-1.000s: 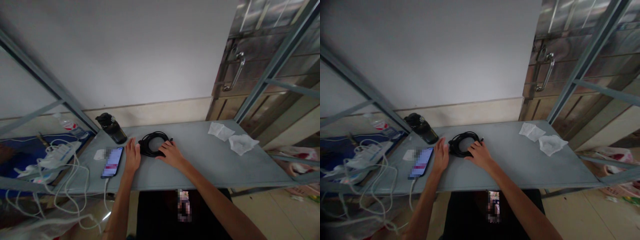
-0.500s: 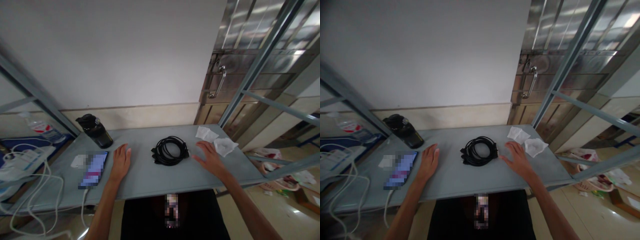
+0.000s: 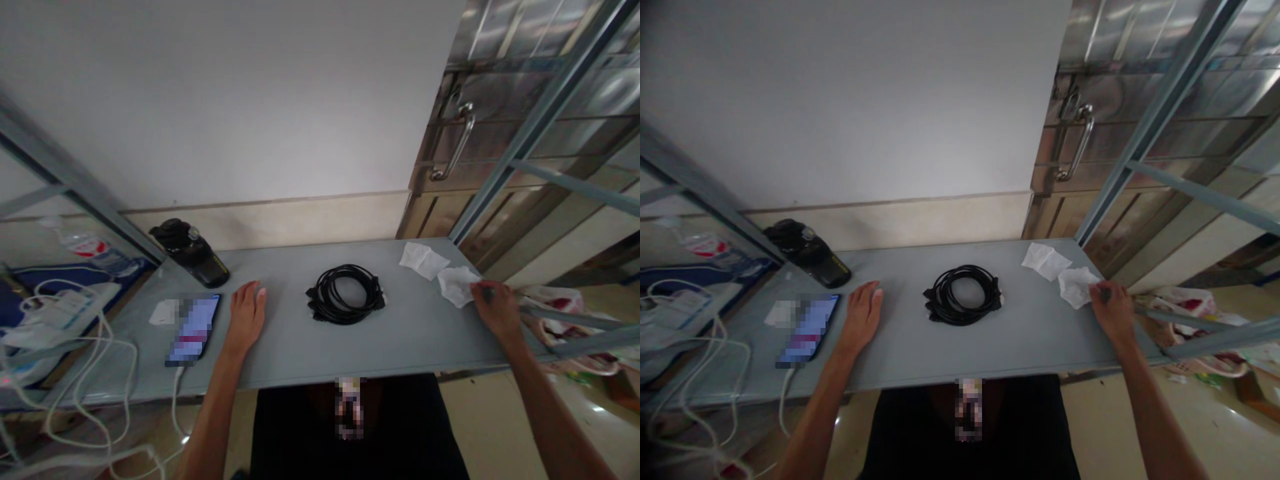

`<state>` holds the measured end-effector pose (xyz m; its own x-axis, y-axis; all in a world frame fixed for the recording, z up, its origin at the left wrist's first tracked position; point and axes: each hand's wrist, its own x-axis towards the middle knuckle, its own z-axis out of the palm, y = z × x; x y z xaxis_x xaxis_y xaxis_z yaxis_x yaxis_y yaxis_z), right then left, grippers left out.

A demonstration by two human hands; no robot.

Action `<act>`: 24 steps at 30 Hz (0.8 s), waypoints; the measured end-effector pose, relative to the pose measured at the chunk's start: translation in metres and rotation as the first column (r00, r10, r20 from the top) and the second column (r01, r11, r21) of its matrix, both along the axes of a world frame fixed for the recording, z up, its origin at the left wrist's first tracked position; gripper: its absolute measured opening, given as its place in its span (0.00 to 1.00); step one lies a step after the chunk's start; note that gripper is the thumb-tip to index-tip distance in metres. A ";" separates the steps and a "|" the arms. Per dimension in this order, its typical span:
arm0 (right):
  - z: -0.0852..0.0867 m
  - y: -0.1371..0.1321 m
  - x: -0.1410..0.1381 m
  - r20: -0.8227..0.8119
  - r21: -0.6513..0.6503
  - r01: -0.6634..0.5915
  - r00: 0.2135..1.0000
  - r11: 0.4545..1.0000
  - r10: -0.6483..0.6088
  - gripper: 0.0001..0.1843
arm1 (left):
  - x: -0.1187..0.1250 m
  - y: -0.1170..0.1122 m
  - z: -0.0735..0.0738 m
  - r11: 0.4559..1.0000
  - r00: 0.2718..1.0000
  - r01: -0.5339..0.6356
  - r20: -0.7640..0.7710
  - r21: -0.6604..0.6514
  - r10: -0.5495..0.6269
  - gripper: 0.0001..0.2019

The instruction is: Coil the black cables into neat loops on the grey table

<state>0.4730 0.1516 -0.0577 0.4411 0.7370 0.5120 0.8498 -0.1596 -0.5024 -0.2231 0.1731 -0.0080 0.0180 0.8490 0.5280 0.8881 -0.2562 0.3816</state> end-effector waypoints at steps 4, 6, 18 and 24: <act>0.008 -0.006 -0.008 -0.069 0.002 0.010 0.998 1.000 -0.010 0.40 | 0.001 -0.002 0.001 1.000 1.000 -0.021 -0.014 -0.017 0.020 0.28; 0.013 -0.010 -0.013 -0.100 0.009 0.013 0.995 1.000 -0.012 0.40 | 0.000 -0.001 0.001 1.000 1.000 -0.022 -0.014 -0.020 0.022 0.28; 0.043 -0.024 -0.028 -0.162 -0.043 0.064 0.984 0.997 -0.070 0.46 | 0.002 -0.002 0.007 0.999 1.000 0.004 0.010 -0.033 -0.003 0.28; 0.048 -0.037 -0.027 -0.247 0.030 0.134 0.961 0.990 -0.123 0.36 | 0.007 -0.002 0.015 1.000 0.999 0.019 0.044 -0.025 -0.018 0.30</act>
<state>0.4457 0.1144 -0.0098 0.6465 0.6440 0.4091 0.6742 -0.2312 -0.7014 -0.2164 0.1710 0.0075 0.0110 0.8621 0.5067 0.8658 -0.2617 0.4265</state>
